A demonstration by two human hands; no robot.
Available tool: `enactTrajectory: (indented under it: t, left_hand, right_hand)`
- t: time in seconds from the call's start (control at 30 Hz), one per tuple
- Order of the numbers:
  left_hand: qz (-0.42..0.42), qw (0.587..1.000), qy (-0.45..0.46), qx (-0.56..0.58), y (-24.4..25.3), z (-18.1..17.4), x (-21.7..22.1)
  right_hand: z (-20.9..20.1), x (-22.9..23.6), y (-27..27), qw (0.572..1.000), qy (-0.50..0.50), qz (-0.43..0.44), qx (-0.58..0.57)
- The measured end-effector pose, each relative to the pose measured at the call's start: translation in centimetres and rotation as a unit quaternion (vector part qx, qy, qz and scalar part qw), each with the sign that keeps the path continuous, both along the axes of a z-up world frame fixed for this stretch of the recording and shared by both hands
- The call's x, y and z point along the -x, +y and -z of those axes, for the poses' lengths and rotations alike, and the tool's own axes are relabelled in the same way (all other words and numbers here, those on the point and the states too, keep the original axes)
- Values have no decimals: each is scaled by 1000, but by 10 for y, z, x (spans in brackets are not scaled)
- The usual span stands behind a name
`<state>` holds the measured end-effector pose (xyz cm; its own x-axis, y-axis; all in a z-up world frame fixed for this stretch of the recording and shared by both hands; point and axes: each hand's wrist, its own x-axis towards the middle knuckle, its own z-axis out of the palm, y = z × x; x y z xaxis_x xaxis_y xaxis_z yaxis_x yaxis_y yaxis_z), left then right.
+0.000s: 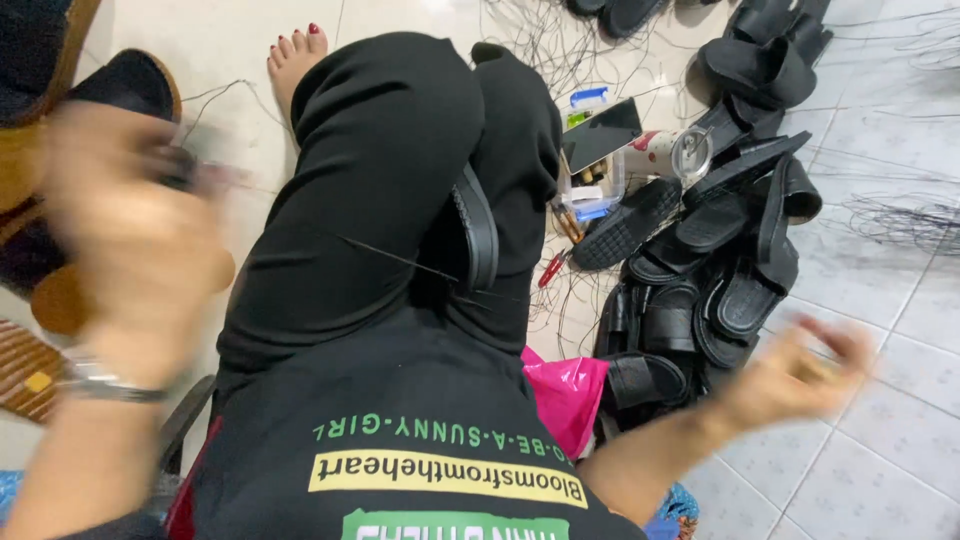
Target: Hand-sewing the upper part of black sandals to their soles using a needle and thread while sitting on the floor.
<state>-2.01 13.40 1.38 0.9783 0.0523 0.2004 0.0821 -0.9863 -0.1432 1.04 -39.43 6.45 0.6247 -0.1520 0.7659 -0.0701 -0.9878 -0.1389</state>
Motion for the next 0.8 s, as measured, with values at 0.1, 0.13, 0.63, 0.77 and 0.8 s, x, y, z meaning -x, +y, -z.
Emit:
enactTrajectory:
  t: [0.1, 0.13, 0.63, 0.77, 0.8]
  left_hand:
    - [231, 884, 52, 402, -78, -13, -4]
    - [200, 857, 183, 438, -90, -16, -6]
    - [-306, -8, 294, 906, -149, 34, -21]
    - [-238, 107, 355, 898, -134, 25, -17]
    - [-234, 109, 353, 899, -129, 17, -15]
  right_hand:
    - [-2, 17, 124, 936, 252, -225, -96]
    - [11, 26, 140, 871, 347, -272, -216]
    - [91, 47, 197, 694, 318, -294, -576]
    - [66, 43, 184, 719, 391, -350, -455]
    - [38, 38, 190, 720, 388, -353, -454]
